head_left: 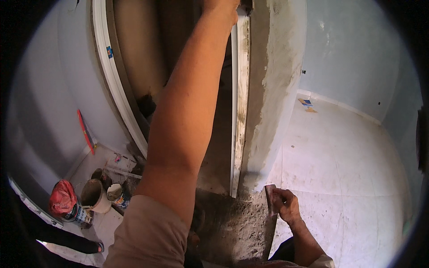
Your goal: The person applies plaster to the edges of a door frame using a putty knife and a trowel, picking up more material from a bucket on the floor.
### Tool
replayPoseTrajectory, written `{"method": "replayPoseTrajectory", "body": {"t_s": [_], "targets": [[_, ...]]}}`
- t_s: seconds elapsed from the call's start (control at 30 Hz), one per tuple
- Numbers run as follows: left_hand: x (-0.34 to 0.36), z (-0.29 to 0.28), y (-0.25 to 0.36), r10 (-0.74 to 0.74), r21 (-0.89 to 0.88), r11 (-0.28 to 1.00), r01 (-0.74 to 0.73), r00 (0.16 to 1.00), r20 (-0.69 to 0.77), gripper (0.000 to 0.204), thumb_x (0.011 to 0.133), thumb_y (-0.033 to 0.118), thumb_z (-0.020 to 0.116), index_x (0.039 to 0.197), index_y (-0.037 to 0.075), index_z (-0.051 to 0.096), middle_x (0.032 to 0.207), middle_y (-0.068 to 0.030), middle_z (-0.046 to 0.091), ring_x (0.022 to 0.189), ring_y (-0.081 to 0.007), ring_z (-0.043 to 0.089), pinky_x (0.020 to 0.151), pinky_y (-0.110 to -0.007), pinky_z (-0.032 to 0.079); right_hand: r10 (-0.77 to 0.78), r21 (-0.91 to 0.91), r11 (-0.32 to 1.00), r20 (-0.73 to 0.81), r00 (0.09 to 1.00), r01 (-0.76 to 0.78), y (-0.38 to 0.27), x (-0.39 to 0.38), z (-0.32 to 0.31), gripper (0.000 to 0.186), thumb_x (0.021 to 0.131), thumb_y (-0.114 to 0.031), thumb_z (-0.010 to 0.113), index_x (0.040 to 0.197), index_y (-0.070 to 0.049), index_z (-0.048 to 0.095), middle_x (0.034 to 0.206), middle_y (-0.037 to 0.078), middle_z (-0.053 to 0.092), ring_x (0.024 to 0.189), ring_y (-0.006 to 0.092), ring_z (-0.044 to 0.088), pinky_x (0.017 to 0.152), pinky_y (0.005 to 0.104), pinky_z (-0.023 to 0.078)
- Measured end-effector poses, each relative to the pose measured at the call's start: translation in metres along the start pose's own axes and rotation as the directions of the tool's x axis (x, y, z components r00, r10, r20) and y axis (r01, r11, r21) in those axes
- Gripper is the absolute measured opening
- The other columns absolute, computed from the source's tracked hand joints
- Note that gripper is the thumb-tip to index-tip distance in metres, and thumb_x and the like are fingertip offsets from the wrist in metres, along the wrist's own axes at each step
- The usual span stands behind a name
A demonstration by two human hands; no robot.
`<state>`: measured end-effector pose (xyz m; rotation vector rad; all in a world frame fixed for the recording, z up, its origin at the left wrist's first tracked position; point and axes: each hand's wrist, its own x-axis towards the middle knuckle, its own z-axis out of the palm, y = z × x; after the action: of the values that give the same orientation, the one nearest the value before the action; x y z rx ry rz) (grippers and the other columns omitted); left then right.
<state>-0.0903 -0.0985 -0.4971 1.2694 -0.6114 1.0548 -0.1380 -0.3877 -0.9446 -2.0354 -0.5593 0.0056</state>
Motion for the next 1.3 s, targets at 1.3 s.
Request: {"method": "replayPoseTrajectory", "body": {"t_s": [1.3], "targets": [[-0.424,-0.16,-0.097,-0.837,-0.744,0.34,0.575,0.546,0.039,0.032,0.103,0.017,0.048,0.128,0.002,0.06,0.123,-0.0111,0.067,0.112,-0.0251,0.066,0.099,-0.042,0.053,-0.012,0.438,0.895,-0.17,0.985,0.087,-0.089,-0.008,0.043,0.028,0.092,-0.006,0.074,0.116,0.003,0.063,0.105,0.009,0.068,0.092,0.0146,0.063,0.073,0.0274,0.053]]}}
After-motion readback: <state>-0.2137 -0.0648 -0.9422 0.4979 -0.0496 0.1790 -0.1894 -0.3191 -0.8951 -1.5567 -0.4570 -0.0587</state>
